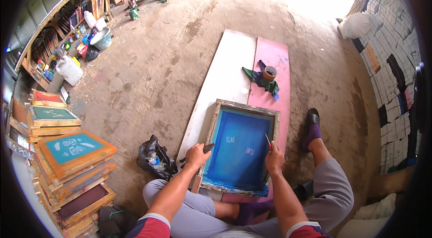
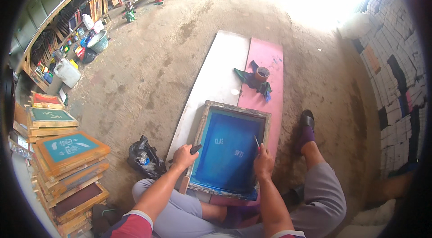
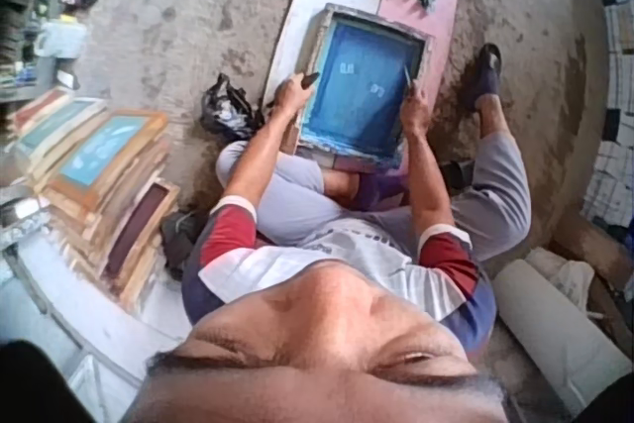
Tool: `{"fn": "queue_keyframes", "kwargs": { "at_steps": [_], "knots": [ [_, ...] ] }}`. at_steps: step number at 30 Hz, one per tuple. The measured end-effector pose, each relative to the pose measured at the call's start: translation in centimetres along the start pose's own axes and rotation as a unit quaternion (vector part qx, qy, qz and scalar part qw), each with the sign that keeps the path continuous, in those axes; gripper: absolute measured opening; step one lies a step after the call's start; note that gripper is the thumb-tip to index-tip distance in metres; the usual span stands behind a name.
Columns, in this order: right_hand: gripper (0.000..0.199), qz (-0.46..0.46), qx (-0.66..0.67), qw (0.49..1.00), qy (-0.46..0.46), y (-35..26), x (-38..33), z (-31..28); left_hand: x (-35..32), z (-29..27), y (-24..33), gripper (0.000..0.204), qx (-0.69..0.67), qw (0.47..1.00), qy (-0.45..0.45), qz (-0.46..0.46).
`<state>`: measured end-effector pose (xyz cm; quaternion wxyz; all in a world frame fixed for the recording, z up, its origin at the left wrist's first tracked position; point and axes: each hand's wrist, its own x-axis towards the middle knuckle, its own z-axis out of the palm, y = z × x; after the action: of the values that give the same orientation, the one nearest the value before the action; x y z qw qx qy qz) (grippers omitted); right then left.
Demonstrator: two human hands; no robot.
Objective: The person sits on the floor and uses a screwdriver and pliers to remove staples from the edge of a blue screen printing frame. The person works along the frame's perimeter, extracting staples one by one.
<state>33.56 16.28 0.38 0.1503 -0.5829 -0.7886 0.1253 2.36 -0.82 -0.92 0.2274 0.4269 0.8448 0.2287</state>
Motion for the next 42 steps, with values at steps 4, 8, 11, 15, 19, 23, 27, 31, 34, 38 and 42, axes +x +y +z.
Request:
{"fn": "queue_keyframes", "kwargs": {
  "at_steps": [4, 8, 11, 15, 19, 23, 27, 31, 34, 38, 42],
  "knots": [
    [0.037, -0.063, 0.017, 0.998, 0.006, 0.3, 6.1, 0.3, -1.4, 0.0, 1.6, 0.045, 0.013, 0.999, -0.034, -0.037],
    [0.034, -0.092, 0.025, 0.995, -0.004, 0.3, 12.5, 1.1, -2.9, 0.7, 3.5, 0.056, 0.013, 0.996, -0.09, -0.023],
    [0.034, -0.033, 0.029, 0.998, -0.053, -1.7, 14.6, 0.7, -4.0, 1.4, 3.2, 0.054, 0.001, 0.992, -0.126, -0.001],
    [0.037, -0.03, 0.016, 0.999, -0.004, 0.0, 13.5, 2.2, -3.5, 1.0, 0.8, 0.058, -0.03, 0.993, -0.093, 0.064],
    [0.038, -0.048, -0.097, 0.992, 0.06, 2.1, 8.7, 1.3, -2.3, -1.3, 1.7, 0.065, 0.043, 0.987, -0.057, 0.146],
    [0.041, 0.012, -0.113, 0.993, 0.021, 4.2, 6.6, 0.4, -0.2, -0.8, 2.2, 0.067, 0.158, 0.95, -0.101, 0.249],
    [0.032, 0.008, -0.123, 0.992, -0.029, 4.5, 7.3, -0.3, 1.4, -0.8, 2.4, 0.062, 0.232, 0.917, -0.151, 0.286],
    [0.023, -0.017, -0.113, 0.993, -0.027, 4.0, 8.5, -0.3, 1.3, -0.6, 1.8, 0.055, 0.24, 0.906, -0.123, 0.327],
    [0.024, -0.045, -0.107, 0.993, -0.012, 3.0, 10.1, -0.4, 0.0, -0.1, 2.5, 0.051, 0.265, 0.901, -0.128, 0.32],
    [0.027, -0.061, -0.096, 0.993, -0.022, 1.0, 13.2, -1.1, -2.6, 2.1, 3.6, 0.044, 0.228, 0.916, -0.01, 0.329],
    [0.026, -0.099, -0.035, 0.994, -0.024, -0.3, 15.2, -1.0, -4.8, 4.8, 5.1, 0.043, 0.2, 0.944, 0.025, 0.26]
  ]
}}
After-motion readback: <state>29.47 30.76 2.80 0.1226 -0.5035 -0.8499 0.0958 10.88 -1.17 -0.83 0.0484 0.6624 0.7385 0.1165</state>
